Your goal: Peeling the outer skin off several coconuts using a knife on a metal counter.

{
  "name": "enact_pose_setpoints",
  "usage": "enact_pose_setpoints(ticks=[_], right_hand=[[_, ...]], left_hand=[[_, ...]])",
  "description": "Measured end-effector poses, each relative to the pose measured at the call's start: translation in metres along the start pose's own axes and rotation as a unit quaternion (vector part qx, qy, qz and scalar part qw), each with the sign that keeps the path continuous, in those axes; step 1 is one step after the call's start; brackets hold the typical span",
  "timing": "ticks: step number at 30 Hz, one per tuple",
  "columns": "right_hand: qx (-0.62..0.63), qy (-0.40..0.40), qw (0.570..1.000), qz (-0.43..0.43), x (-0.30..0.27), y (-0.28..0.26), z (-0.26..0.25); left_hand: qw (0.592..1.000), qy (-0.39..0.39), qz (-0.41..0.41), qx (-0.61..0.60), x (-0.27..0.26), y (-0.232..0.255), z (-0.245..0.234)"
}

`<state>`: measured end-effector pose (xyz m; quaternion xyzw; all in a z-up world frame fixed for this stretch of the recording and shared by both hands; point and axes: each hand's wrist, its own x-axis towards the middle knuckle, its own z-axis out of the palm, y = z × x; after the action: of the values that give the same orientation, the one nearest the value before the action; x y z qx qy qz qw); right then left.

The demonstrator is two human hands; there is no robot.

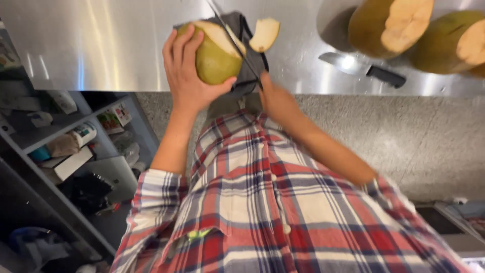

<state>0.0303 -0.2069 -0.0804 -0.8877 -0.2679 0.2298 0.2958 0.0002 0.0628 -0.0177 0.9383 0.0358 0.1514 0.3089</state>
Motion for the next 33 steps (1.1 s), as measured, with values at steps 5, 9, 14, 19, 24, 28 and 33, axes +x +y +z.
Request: enact_pose_setpoints(ticks=[5,9,14,19,24,28,33], right_hand=[[0.005,0.024,0.999,-0.042,0.036,-0.003,0.008],[0.017,0.021,0.999,-0.035,0.012,-0.005,0.011],[0.003,0.051,0.997,-0.05,0.052,-0.01,0.018],[0.0,0.068,0.993,-0.094,0.035,-0.008,0.019],[-0.012,0.07,0.996,-0.058,0.059,-0.002,0.037],[-0.011,0.085,0.992,-0.091,0.045,0.002,0.041],[0.015,0.055,0.998,-0.031,0.045,-0.006,0.036]], left_hand=[[0.999,-0.029,-0.014,-0.028,-0.006,-0.002,-0.011],[0.994,-0.032,-0.022,-0.099,-0.009,-0.029,-0.018],[0.992,-0.019,-0.039,-0.121,-0.01,-0.033,-0.013],[0.993,-0.016,-0.012,-0.12,-0.017,-0.033,-0.016],[0.993,-0.014,0.013,-0.114,-0.021,-0.036,-0.008],[0.988,-0.005,0.011,-0.156,-0.025,-0.039,-0.012],[0.987,-0.017,-0.004,-0.157,-0.027,-0.042,-0.01]])
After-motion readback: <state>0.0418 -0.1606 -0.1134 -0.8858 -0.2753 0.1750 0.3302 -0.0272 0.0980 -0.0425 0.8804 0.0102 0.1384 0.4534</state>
